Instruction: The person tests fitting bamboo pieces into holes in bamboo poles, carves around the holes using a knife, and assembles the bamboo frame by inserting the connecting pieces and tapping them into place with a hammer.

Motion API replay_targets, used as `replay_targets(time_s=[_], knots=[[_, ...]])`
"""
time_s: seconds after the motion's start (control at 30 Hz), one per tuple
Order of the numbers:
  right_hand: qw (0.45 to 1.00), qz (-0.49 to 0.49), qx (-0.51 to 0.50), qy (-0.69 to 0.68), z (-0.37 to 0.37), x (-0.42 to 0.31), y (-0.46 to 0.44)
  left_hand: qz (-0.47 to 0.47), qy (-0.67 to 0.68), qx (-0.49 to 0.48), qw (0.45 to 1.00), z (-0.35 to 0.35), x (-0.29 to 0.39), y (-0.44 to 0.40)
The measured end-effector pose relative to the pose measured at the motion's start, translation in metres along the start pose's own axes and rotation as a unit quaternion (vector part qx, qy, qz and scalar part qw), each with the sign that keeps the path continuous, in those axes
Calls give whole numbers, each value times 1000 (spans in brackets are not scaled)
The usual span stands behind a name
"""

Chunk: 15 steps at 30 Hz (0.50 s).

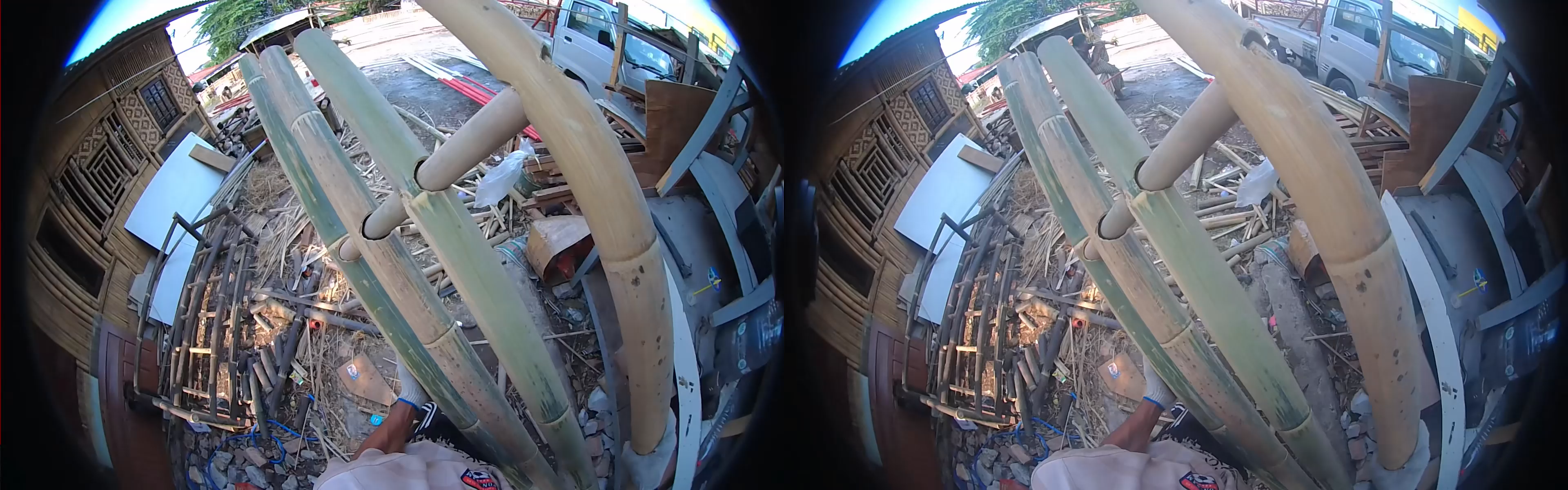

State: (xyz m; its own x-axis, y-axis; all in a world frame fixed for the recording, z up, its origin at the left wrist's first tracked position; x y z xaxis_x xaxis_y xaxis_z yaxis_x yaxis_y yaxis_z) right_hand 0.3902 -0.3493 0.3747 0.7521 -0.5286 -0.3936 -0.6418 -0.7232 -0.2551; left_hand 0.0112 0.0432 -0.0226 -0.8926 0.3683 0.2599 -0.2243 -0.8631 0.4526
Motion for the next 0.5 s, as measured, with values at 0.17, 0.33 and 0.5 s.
replay_targets(time_s=[0.17, 0.33, 0.5], knots=[[988, 75, -132, -4, 6, -55, -4, -141, 32, 61, 988, -22, 62, 55], [996, 81, -24, 6, 0, -36, 15, -228, -37, 25, 973, -21, 37, 41], [985, 163, 9, 52, -41, 9, 88, -309, -279, -164, 894, -51, 56, 76]])
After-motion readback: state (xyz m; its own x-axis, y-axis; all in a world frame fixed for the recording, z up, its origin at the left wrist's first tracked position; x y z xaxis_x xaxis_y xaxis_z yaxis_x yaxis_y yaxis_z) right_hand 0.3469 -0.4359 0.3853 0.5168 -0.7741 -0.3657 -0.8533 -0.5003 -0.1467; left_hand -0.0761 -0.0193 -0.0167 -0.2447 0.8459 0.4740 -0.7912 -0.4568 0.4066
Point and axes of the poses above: each hand's wrist, its own y-axis away from the middle knuckle, its own z-axis out of the palm, x = y × z, the point moved 5 cm from there along -y, towards the middle knuckle, and after that the axes turned 15 degrees about y, right-handed, at the moved point
